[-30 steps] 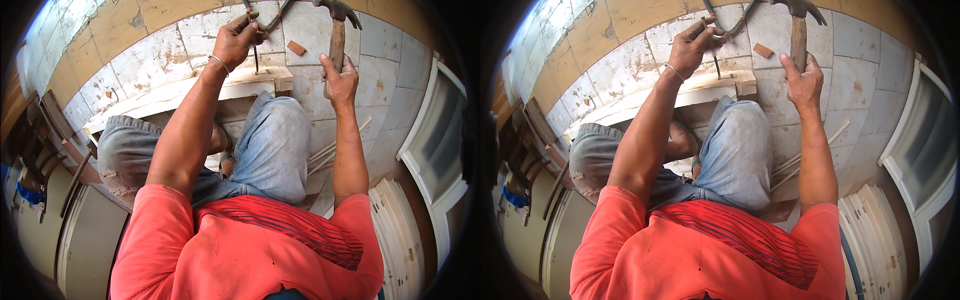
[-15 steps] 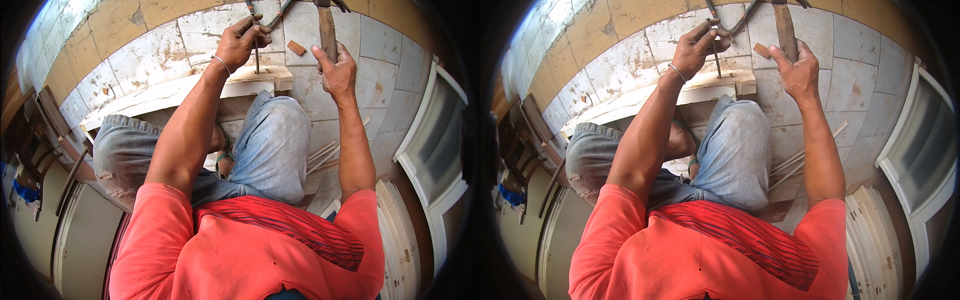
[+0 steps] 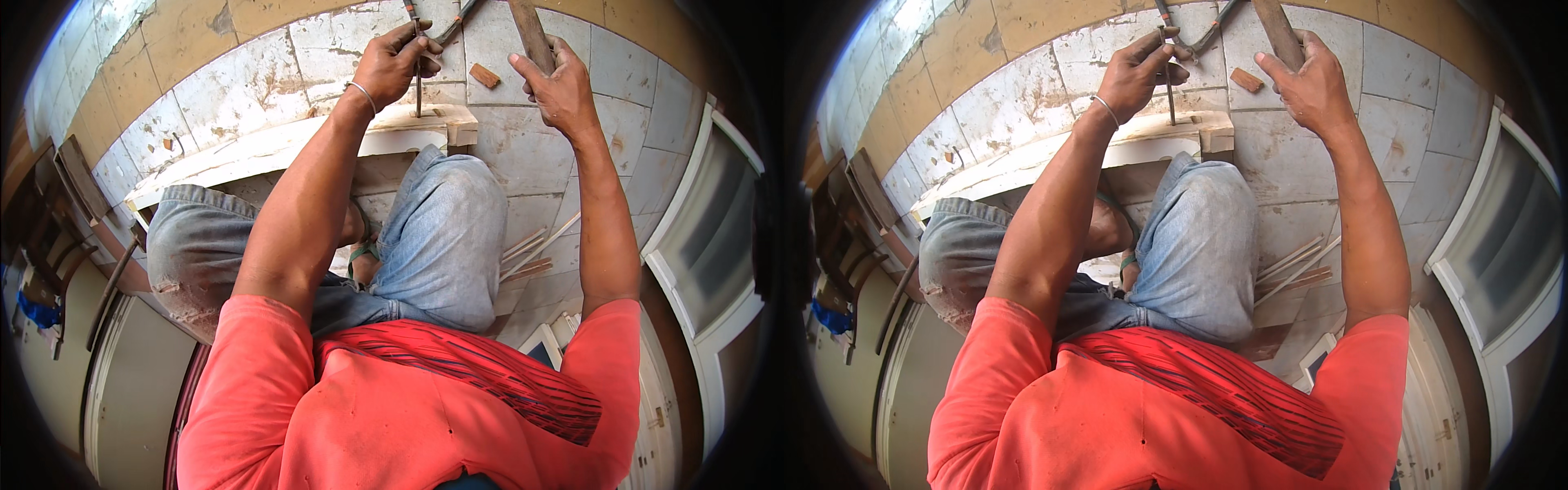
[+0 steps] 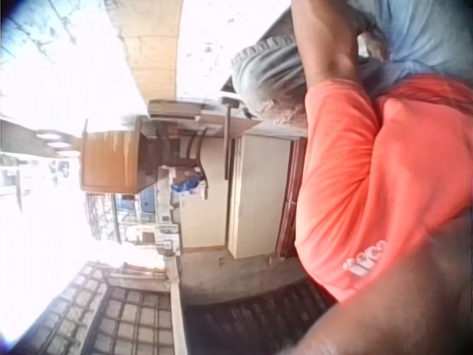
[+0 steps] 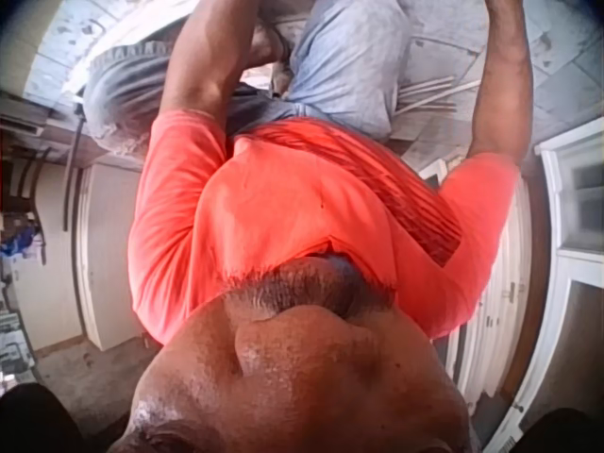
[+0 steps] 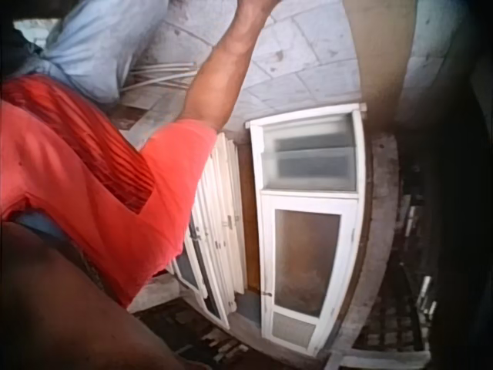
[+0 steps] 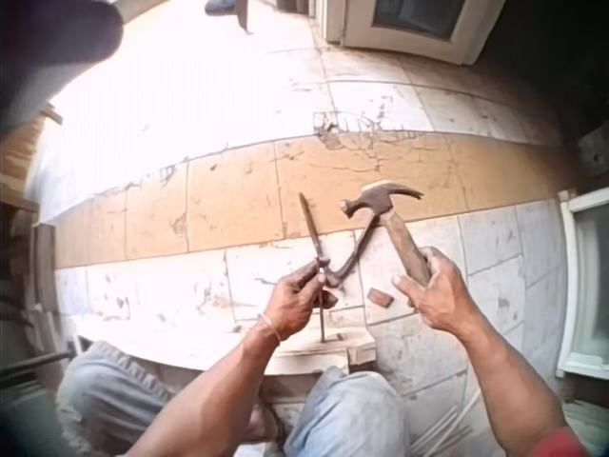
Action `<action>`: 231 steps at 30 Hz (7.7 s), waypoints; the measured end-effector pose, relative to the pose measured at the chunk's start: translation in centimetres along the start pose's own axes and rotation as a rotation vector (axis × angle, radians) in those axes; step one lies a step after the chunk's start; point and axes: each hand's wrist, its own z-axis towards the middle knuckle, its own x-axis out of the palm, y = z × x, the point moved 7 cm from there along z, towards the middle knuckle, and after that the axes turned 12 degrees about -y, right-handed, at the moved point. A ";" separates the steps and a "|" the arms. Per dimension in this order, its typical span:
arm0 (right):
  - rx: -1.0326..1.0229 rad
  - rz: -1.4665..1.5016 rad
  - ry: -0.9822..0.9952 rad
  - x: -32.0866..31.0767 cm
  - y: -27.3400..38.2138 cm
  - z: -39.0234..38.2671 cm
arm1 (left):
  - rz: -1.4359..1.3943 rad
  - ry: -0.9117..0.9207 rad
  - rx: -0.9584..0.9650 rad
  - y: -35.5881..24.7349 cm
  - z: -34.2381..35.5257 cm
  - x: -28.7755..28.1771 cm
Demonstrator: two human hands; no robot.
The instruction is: The person uses a hammer and pliers to remove nails from a wooden frame. They hold the wooden pieces by hand and pull the nails out while sitting on a tiled floor.
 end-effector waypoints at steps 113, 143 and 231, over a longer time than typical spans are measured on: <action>0.630 1.170 0.596 19.5 -0.9 6.8 | 0.742 0.062 -0.221 4.0 0.5 -3.3; 0.239 1.352 0.166 6.8 7.8 11.4 | 0.569 -0.030 -0.182 0.4 0.5 -5.9; 0.388 -0.024 -0.590 4.2 -32.9 -5.3 | 0.813 -0.914 -0.063 -10.9 -37.9 -48.3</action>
